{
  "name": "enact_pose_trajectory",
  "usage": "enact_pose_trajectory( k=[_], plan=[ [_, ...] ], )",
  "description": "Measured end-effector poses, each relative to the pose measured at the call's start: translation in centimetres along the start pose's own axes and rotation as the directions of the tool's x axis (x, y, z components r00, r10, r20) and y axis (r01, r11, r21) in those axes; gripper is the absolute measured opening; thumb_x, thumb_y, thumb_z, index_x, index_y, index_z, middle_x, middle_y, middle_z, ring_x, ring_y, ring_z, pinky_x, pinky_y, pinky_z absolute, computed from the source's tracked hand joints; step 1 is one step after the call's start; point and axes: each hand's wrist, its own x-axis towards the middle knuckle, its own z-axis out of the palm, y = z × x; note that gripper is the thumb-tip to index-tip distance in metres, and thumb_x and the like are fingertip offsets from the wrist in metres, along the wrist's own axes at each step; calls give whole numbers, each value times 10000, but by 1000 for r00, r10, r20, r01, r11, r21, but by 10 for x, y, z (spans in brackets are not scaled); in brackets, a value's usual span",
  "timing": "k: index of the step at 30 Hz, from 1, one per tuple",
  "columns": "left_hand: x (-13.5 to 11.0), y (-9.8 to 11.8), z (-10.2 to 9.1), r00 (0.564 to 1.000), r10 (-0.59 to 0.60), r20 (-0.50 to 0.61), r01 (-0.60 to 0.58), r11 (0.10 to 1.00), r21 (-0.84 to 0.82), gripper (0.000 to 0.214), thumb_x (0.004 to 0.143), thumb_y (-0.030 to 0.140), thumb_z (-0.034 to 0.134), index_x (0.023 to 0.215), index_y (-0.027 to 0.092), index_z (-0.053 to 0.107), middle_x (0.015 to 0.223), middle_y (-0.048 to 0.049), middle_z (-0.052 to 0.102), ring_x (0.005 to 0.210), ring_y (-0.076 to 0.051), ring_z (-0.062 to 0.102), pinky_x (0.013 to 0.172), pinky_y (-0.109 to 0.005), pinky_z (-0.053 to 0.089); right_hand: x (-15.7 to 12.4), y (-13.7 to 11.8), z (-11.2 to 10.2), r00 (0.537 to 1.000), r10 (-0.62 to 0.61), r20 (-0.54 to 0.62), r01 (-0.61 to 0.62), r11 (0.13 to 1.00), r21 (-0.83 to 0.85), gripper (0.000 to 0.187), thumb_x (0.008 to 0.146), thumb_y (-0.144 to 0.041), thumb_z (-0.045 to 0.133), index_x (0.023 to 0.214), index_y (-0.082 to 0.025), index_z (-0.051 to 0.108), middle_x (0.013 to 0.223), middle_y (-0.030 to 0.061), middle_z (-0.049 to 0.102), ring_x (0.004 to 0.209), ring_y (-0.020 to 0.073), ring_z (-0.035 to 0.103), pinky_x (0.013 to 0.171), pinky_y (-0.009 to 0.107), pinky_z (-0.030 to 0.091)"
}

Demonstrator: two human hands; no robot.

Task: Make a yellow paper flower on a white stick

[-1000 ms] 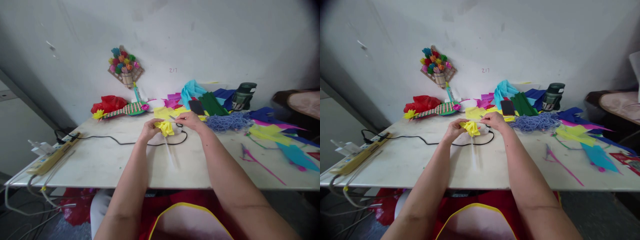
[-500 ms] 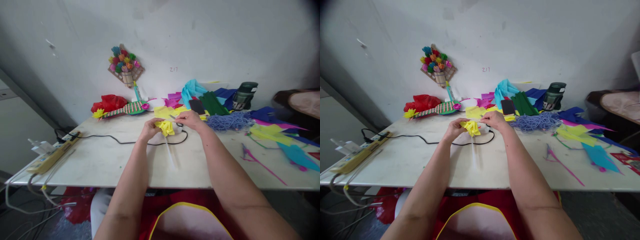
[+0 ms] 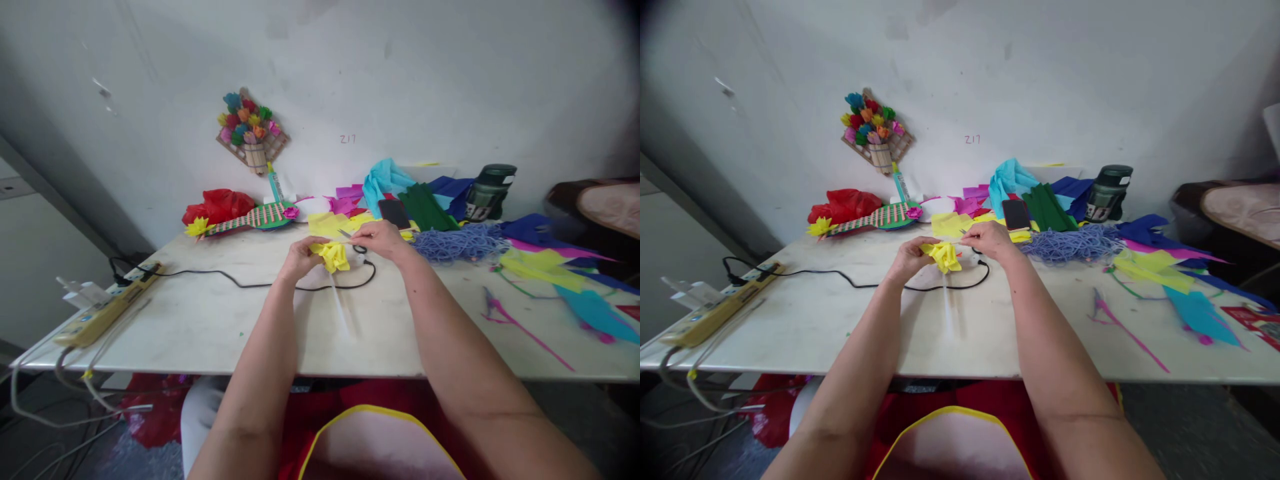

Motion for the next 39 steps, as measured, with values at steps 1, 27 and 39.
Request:
enact_pose_trajectory(
  k=[1,27,39],
  plan=[
    [0,0,0,1000,-1,3,1,1000,-10,409,525,90,637,927,159,678,922,-45,692,739,-148,619,652,-247,493,0,0,0,1000,-7,-4,7,1000,-1,150,726,-360,670,757,-233,744,804,5,730,765,169,644,641,255,431],
    [1,-1,1,1000,0,1,0,1000,-12,395,519,95,640,906,166,674,888,-35,689,721,-139,616,649,-248,486,0,-5,1,999,-33,-24,32,999,-43,127,730,-347,666,728,-241,736,785,4,711,760,155,620,620,247,407],
    [1,1,1,1000,5,-1,-5,999,-37,406,514,79,635,909,161,677,795,-12,673,671,-119,596,612,-223,470,1,-5,2,999,-41,-11,40,995,-94,137,737,-343,660,741,-228,736,804,6,708,777,152,615,621,244,390]
  ],
)
